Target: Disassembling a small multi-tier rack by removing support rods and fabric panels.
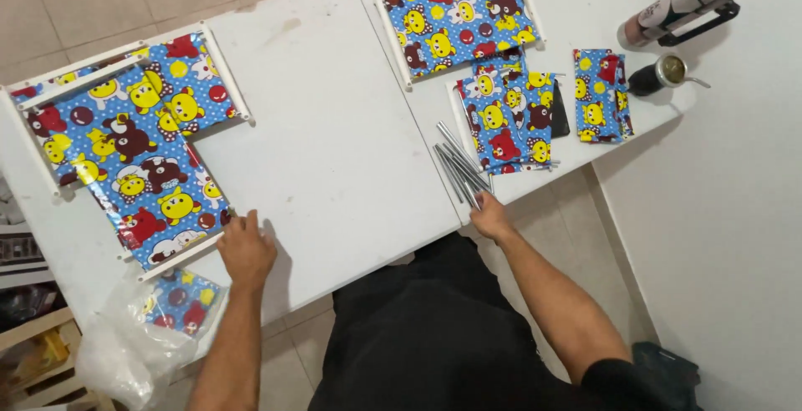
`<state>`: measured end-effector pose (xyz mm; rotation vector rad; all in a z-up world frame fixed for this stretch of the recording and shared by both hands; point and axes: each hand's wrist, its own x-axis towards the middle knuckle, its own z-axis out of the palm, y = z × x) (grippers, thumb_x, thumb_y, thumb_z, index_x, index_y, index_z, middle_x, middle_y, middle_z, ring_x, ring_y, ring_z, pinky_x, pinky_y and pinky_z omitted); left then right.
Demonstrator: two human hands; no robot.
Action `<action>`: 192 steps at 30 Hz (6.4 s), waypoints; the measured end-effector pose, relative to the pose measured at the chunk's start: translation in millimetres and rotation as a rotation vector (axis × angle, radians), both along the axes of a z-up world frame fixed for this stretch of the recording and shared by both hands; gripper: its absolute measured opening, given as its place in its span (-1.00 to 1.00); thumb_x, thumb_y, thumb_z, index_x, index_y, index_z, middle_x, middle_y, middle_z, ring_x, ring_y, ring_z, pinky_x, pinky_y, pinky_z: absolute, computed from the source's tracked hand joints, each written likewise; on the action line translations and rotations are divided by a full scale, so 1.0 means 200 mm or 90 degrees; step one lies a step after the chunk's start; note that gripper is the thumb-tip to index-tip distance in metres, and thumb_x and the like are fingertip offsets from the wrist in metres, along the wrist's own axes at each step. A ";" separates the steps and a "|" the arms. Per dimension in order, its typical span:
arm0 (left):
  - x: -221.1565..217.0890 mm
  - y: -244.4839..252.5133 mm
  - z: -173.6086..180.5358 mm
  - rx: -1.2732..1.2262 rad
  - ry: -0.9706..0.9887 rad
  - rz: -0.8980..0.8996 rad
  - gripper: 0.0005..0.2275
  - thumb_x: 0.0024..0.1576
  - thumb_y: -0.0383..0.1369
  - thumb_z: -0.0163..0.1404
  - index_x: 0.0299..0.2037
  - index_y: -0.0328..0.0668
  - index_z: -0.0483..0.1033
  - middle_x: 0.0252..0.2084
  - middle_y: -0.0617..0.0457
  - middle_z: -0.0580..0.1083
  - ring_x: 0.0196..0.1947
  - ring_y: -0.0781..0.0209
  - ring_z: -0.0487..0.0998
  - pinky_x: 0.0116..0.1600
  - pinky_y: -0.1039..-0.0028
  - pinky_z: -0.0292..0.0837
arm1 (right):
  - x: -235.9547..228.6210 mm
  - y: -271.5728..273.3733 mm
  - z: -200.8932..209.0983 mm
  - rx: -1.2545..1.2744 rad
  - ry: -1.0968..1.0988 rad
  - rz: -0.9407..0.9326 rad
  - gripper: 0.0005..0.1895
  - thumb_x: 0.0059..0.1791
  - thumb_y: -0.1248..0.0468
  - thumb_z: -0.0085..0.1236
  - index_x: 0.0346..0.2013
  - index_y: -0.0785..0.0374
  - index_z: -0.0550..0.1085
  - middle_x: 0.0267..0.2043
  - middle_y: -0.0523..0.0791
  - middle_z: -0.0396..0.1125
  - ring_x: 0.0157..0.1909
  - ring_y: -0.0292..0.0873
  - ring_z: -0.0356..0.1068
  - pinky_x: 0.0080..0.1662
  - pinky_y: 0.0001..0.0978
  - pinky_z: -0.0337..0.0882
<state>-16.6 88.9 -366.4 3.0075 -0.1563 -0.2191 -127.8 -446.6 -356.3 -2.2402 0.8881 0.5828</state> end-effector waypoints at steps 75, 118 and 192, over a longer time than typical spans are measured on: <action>-0.18 -2.12 0.78 -0.802 0.048 0.312 -0.71 0.43 -0.23 -0.31 -0.26 -0.19 0.36 -0.63 0.12 0.18 -0.66 0.31 0.21 -0.55 0.53 0.08 | 0.55 -1.88 0.40 0.194 -0.333 -0.259 -0.77 0.09 0.13 0.11 -0.15 0.21 0.57 -0.28 -0.09 0.45 -0.19 -0.17 0.42 -0.20 -0.29 0.43; -0.21 -1.67 1.32 -0.617 -0.128 -0.526 -0.72 0.32 -0.12 -0.27 -0.23 -0.05 0.44 -0.50 0.11 0.26 -0.52 0.07 0.44 -0.50 0.33 0.42 | 0.32 -0.16 0.90 1.155 0.392 0.378 -0.41 0.22 -0.01 -0.27 -0.36 0.50 0.37 -0.72 -0.26 -0.06 -0.68 -0.38 -0.08 -0.62 -0.56 0.00; -0.19 -1.32 0.56 -0.609 0.104 0.242 -0.56 0.30 -0.07 -0.20 -0.41 -0.34 0.43 -0.47 -0.41 0.47 -0.31 -0.45 0.57 -0.25 -0.06 0.43 | 0.35 0.47 0.61 -0.050 -0.199 0.577 -0.47 0.08 -0.22 -0.10 -0.51 0.11 0.36 -0.61 -0.03 0.27 -0.46 0.08 0.43 -0.37 -0.11 0.39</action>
